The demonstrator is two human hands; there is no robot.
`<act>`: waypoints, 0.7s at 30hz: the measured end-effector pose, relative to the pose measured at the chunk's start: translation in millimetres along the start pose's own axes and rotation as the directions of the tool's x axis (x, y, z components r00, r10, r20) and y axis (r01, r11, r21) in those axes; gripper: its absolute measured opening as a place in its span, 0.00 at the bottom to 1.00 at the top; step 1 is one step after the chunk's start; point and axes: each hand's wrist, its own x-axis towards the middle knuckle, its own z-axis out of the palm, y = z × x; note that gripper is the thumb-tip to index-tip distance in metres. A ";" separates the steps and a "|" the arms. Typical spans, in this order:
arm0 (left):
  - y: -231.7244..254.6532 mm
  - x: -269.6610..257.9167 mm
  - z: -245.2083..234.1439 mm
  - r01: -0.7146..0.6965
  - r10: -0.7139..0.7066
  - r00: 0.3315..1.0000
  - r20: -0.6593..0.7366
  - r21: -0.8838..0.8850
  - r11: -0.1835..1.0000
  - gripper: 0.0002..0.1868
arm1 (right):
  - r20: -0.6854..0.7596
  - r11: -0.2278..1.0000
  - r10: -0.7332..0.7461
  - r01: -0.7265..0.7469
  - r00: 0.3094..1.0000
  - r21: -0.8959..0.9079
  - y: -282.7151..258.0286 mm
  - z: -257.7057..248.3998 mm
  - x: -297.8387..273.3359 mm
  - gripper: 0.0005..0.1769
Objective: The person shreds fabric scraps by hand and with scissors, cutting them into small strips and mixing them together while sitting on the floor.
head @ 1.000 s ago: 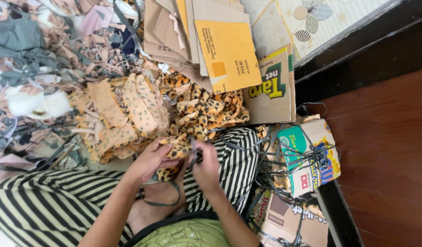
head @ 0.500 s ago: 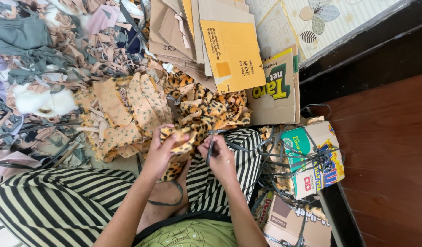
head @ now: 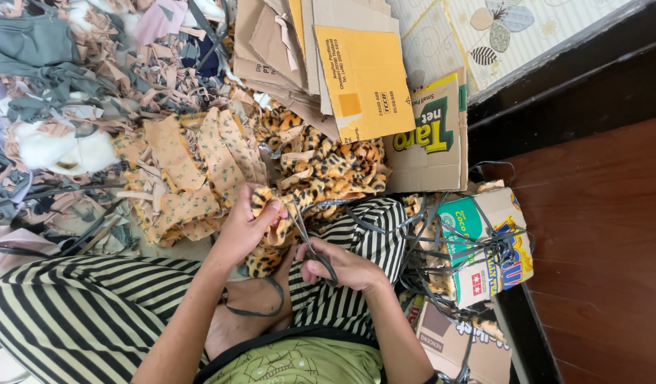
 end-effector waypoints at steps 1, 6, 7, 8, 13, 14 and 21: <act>3.1 -2.5 1.7 0.001 -0.001 1.000 0.003 0.000 1.000 0.15 | -0.003 1.000 0.001 -0.001 1.000 0.002 0.1 0.4 3.5 0.29; 12.9 -7.7 5.7 0.009 -0.018 0.993 0.119 0.071 0.997 0.17 | -0.038 0.997 -0.059 0.061 0.998 0.047 -6.0 -1.2 30.6 0.28; 8.1 -6.6 6.0 0.011 -0.019 0.993 0.119 0.071 0.997 0.17 | -0.038 0.997 -0.058 0.059 0.998 0.049 -1.0 -1.6 33.3 0.28; 4.0 -4.6 5.3 0.008 -0.014 0.993 0.118 0.055 0.998 0.17 | -0.068 0.995 -0.077 0.082 0.995 0.061 2.9 -2.7 37.7 0.26; -10.3 4.0 -3.0 0.021 -0.018 0.995 0.095 -0.030 0.999 0.17 | -0.156 0.987 -0.119 0.134 0.981 0.093 13.2 -1.6 39.5 0.16; -10.6 4.2 -4.2 0.010 -0.009 0.995 0.096 -0.015 1.000 0.17 | -0.173 0.989 -0.097 0.115 0.980 0.095 11.9 0.2 38.0 0.15; -5.2 -2.9 -1.1 -0.003 -0.012 0.988 0.155 0.093 0.996 0.14 | -0.080 1.000 -0.010 0.011 0.997 0.009 -31.5 1.2 31.4 0.24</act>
